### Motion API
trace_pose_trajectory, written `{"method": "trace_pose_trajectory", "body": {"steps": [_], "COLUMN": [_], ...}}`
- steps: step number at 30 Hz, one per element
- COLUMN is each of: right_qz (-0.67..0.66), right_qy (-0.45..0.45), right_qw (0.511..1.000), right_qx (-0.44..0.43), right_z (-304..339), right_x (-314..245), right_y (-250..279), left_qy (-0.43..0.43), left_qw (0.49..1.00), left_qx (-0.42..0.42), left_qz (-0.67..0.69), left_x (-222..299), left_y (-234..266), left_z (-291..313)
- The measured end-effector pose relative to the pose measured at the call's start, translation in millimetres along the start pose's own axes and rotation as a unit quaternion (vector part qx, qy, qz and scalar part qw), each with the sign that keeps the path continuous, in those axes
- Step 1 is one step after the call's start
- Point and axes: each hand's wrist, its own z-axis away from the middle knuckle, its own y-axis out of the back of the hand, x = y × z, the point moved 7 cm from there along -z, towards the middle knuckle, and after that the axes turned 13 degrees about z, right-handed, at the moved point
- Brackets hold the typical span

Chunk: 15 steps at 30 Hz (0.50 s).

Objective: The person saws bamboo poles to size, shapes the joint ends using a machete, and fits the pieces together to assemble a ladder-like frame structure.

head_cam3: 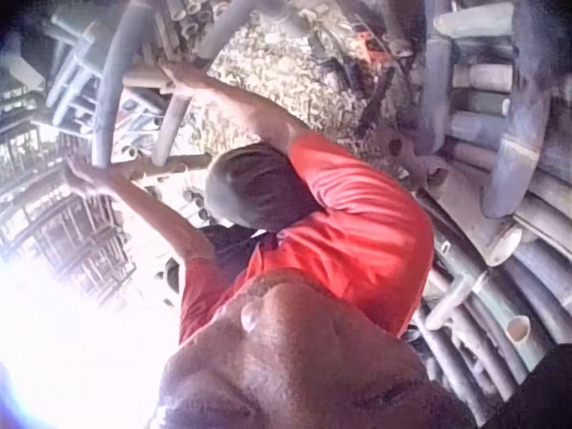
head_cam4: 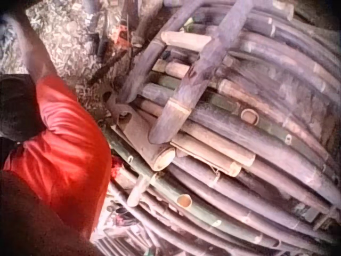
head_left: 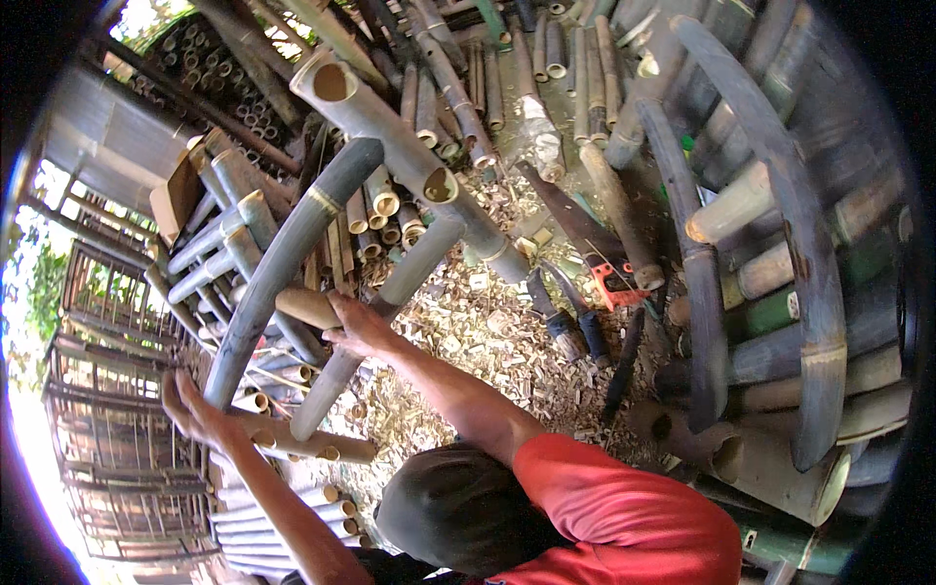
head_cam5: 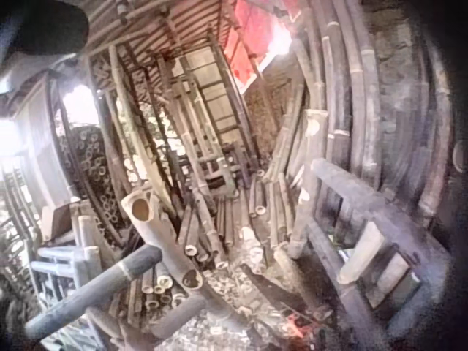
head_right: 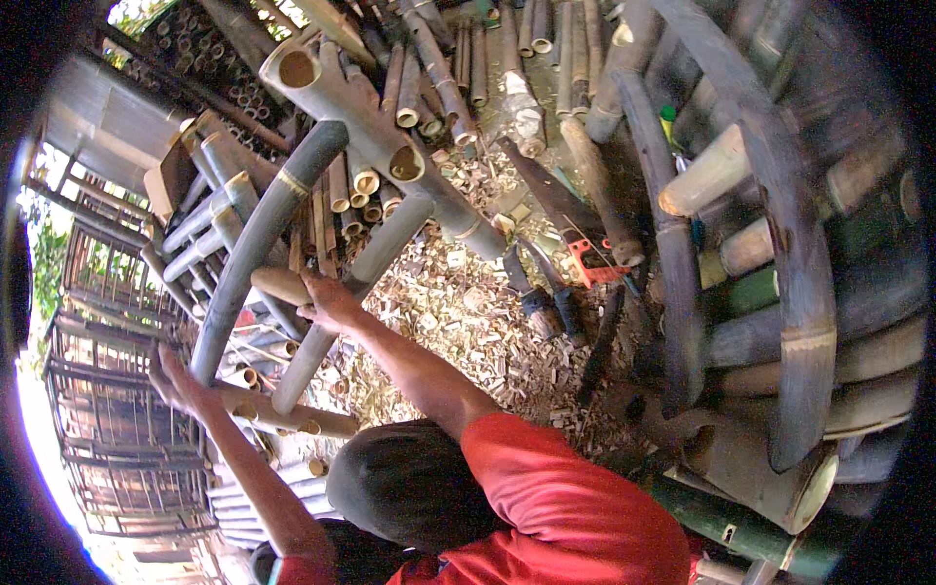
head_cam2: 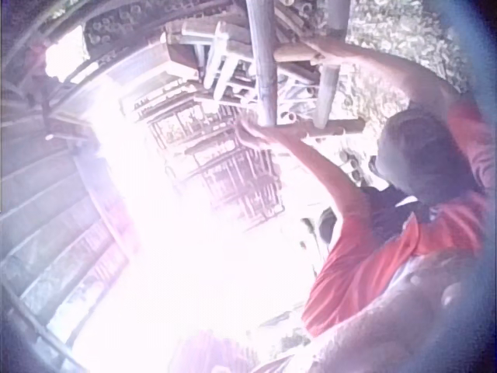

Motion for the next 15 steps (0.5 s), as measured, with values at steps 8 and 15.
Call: {"method": "trace_pose_trajectory", "body": {"steps": [8,15], "right_qz": [0.055,0.161], "right_qy": [0.050,-0.020], "right_qw": [0.994,0.986], "right_qx": [0.084,0.038], "right_z": [10.7,33.8], "right_x": [-1.0,-6.2], "right_y": [10.1,-6.7], "left_qy": [0.475,0.527], "left_qw": [0.845,0.831], "left_qx": [0.240,0.115], "left_qz": [0.051,0.135], "left_x": [-181.8,-282.7], "left_y": [209.3,240.9], "left_z": [161.8,222.0]}}
